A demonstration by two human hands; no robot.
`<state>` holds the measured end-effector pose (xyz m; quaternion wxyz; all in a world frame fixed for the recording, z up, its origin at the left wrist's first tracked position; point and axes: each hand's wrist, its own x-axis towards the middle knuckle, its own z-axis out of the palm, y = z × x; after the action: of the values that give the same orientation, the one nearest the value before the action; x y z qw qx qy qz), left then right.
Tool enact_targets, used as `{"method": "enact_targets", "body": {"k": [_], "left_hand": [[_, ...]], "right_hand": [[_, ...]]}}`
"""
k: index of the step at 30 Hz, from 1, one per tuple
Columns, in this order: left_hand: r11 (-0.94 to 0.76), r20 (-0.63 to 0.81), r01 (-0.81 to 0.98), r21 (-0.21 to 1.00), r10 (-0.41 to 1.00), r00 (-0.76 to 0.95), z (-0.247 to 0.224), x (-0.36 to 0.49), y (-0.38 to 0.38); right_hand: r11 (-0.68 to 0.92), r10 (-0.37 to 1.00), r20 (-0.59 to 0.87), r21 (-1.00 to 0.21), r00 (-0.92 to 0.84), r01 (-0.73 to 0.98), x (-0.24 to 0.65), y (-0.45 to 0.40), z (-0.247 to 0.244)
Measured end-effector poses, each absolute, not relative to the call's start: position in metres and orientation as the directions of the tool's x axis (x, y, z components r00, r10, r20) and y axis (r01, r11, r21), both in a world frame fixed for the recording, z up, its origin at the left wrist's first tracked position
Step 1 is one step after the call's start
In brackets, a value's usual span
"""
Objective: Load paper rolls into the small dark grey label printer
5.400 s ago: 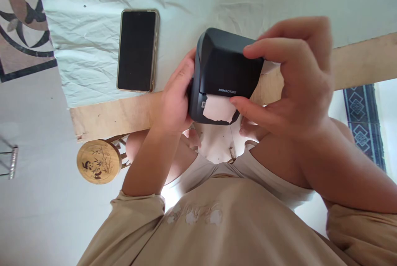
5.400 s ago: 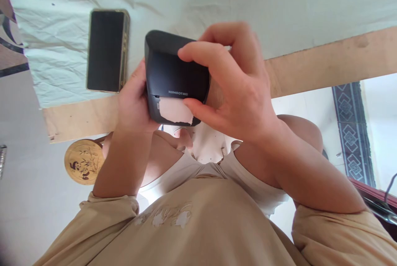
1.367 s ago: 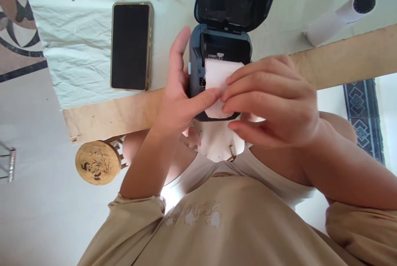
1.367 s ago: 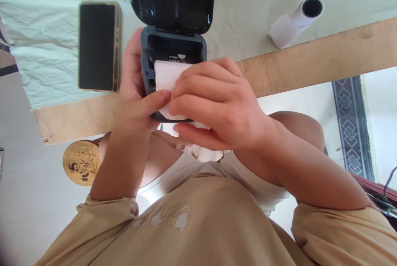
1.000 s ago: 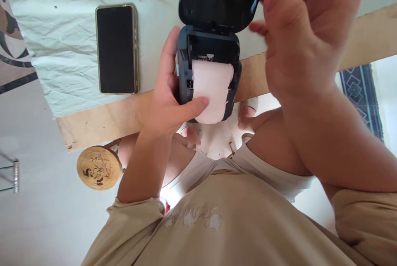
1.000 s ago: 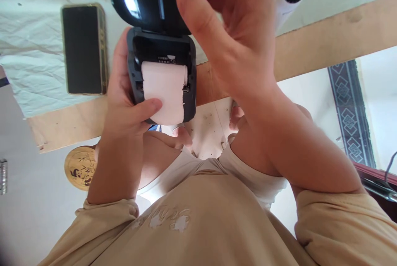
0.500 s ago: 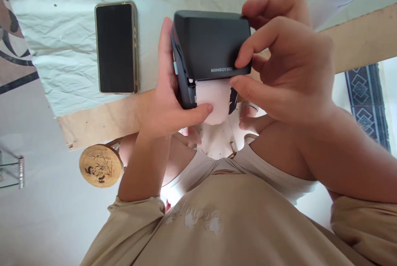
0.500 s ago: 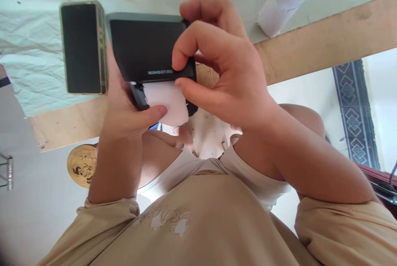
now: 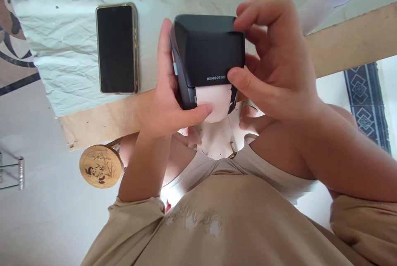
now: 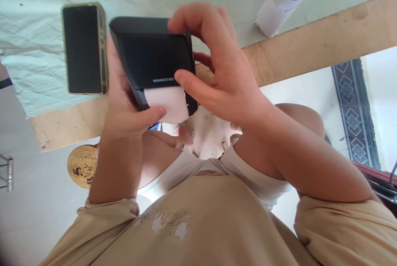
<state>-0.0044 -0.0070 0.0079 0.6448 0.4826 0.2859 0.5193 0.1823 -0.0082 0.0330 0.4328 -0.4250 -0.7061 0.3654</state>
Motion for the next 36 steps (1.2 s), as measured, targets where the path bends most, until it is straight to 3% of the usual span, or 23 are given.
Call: {"method": "enact_targets", "body": {"k": [5,7,9,15,24,31,36], "left_hand": [[-0.019,0.157,-0.391,0.920,0.933,0.324,-0.002,-0.010,-0.003],[-0.065,0.220,-0.427,0.902,0.920,0.325,-0.005,-0.009,-0.003],[-0.044,0.167,-0.407,0.913,0.948,0.271,-0.005,-0.007,-0.005],[0.060,0.037,-0.351,0.935,0.964,0.262,0.004,-0.006,-0.008],[0.066,0.042,-0.428,0.901,0.970,0.238,0.005,-0.001,-0.007],[0.089,0.023,-0.564,0.821,0.982,0.189,0.014,0.003,-0.007],[0.150,-0.030,-0.559,0.816,0.975,0.220,0.011,0.001,-0.008]], "right_hand": [[0.029,0.922,-0.023,-0.991,-0.386,0.128,0.181,-0.010,0.036],[-0.055,0.905,-0.086,-0.995,-0.416,0.084,0.180,-0.011,0.039],[-0.072,0.913,-0.095,-0.995,-0.397,0.073,0.178,-0.012,0.041],[-0.055,0.927,-0.101,-0.989,-0.360,0.136,0.177,-0.009,0.042],[-0.030,0.917,-0.077,-0.992,-0.391,0.123,0.179,-0.009,0.040],[0.212,0.943,0.114,-0.930,-0.314,0.299,0.182,-0.013,0.043],[0.301,0.922,0.182,-0.892,-0.343,0.337,0.182,-0.015,0.041]]}}
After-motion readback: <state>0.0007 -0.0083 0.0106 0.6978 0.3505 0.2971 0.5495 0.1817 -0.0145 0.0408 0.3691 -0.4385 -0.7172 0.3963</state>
